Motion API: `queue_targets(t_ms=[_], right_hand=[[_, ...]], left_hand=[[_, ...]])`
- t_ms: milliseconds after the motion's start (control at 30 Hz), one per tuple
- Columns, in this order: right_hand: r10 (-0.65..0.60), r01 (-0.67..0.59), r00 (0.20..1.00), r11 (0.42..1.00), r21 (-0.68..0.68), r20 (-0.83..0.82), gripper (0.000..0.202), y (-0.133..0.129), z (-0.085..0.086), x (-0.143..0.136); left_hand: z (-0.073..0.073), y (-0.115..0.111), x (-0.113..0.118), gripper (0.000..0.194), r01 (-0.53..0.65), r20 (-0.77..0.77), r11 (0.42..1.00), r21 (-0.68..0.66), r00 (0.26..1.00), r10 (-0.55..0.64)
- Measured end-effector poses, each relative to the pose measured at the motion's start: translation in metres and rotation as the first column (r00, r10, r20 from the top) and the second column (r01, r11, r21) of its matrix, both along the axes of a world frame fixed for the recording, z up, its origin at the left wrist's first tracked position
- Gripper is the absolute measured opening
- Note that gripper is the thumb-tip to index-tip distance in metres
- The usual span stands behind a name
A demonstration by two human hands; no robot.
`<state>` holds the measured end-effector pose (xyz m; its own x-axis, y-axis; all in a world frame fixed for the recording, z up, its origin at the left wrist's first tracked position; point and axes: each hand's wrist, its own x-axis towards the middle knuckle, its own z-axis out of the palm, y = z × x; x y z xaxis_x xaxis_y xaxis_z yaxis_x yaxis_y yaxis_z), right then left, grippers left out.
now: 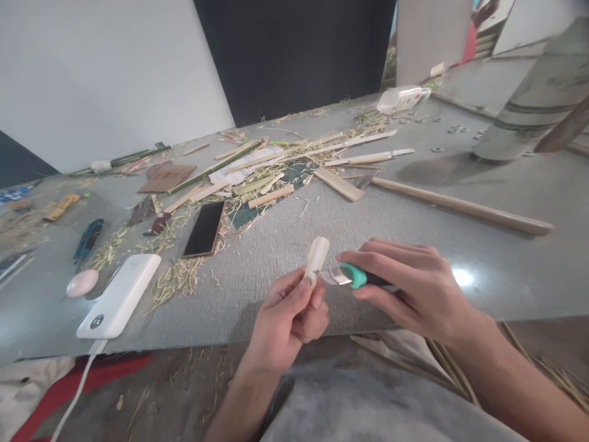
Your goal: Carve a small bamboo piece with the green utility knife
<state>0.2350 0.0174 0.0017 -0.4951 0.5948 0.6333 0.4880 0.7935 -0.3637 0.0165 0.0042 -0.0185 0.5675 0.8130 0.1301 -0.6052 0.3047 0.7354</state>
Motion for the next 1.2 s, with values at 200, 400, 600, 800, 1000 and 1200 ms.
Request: queue_targets(t_ms=[200, 400, 600, 800, 1000, 1200], right_hand=[[-0.058, 0.055, 0.998, 0.994, 0.092, 0.031, 0.031, 0.0021, 0.0008, -0.0028], [-0.109, 0.101, 0.991, 0.99, 0.098, 0.075, 0.029, 0.0018, 0.0009, -0.0039], [-0.139, 0.135, 0.99, 0.986, 0.098, 0.031, 0.028, 0.0018, -0.0002, -0.0035], [-0.161, 0.159, 0.987, 0.982, 0.103, 0.012, 0.029, 0.0017, 0.0006, -0.0032], [-0.191, 0.189, 0.982, 0.971, 0.148, -0.001, 0.028, -0.0007, 0.0023, -0.0053], [-0.208, 0.208, 0.978, 0.961, 0.185, -0.022, 0.028, -0.0024, 0.0027, -0.0055]], left_hand=[[-0.0004, 0.0004, 0.0022, 0.027, -0.094, 0.037, 0.994, -0.062, 0.995, 0.097], [0.0023, -0.0013, 0.0037, 0.027, -0.1, 0.024, 0.995, -0.028, 0.995, 0.101], [0.0018, -0.0016, 0.0053, 0.03, -0.087, -0.017, 0.996, 0.019, 0.996, 0.088], [0.0014, -0.002, 0.0043, 0.031, -0.087, -0.059, 0.995, 0.044, 0.994, 0.09], [-0.0017, -0.0077, 0.0073, 0.031, -0.23, -0.204, 0.962, 0.143, 0.945, 0.257], [-0.0029, -0.0069, 0.0083, 0.029, -0.194, -0.085, 0.979, 0.06, 0.976, 0.198]])
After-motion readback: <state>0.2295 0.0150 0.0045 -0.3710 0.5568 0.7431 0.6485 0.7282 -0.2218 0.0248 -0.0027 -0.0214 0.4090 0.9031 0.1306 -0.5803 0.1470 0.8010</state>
